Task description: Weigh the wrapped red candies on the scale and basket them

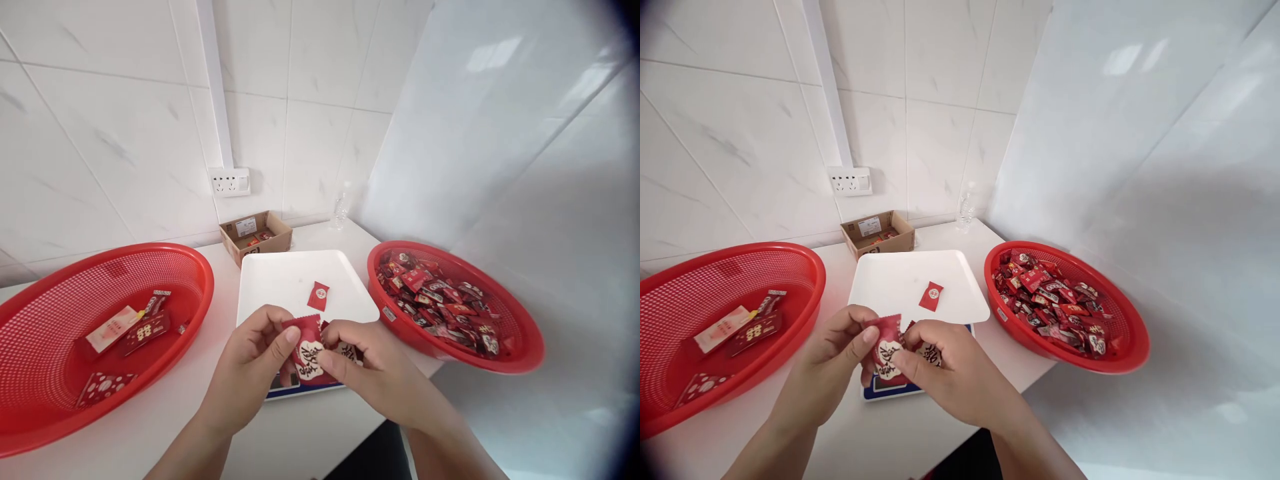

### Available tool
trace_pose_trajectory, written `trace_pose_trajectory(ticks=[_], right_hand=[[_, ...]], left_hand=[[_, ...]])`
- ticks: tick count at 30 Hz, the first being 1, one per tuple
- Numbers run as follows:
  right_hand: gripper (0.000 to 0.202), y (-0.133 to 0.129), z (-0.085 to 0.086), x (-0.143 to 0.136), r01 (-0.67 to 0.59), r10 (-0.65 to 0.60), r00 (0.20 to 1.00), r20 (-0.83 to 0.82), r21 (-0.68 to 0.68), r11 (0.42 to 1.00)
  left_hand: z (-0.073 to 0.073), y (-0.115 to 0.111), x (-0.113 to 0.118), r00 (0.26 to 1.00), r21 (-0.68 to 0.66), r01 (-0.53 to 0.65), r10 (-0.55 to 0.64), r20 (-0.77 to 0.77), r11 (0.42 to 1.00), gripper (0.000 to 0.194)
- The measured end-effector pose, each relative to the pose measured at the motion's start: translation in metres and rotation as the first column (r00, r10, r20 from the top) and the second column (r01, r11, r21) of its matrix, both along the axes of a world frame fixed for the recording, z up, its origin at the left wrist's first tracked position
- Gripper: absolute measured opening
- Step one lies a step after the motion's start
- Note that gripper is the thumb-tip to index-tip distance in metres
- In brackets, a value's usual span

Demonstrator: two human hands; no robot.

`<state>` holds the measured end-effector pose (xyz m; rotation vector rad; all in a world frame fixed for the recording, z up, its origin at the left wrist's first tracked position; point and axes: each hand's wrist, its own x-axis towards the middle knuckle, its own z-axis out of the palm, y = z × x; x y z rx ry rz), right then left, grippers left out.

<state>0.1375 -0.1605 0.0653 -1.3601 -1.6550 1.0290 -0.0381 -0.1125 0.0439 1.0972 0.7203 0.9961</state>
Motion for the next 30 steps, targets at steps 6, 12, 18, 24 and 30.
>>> trace_pose_trajectory(ticks=[6,12,18,24,30], right_hand=[[0.035,-0.009,-0.001,0.002,0.079,-0.070,0.993,-0.097,0.085,0.993],[0.043,-0.018,0.003,0.004,0.051,-0.054,0.972,-0.229,-0.022,0.998],[0.044,-0.017,0.004,0.003,0.049,-0.052,0.973,-0.226,-0.020,0.999],[0.041,-0.018,0.004,0.002,0.076,-0.065,0.972,-0.227,0.040,0.996],[0.033,-0.017,0.000,0.004,0.200,-0.197,0.874,-0.445,-0.040,0.979]], left_hand=[[0.012,-0.009,-0.001,0.990,-0.180,0.014,0.011,0.138,0.984,0.040],[0.012,-0.015,-0.007,0.981,-0.121,0.166,-0.151,0.124,0.979,0.036],[0.015,-0.014,-0.008,0.978,-0.144,0.192,-0.177,0.113,0.971,0.039],[0.013,-0.015,-0.007,0.984,-0.126,0.158,-0.146,0.099,0.979,0.038],[-0.002,0.018,-0.015,0.954,0.234,-0.086,0.147,-0.260,0.968,0.042]])
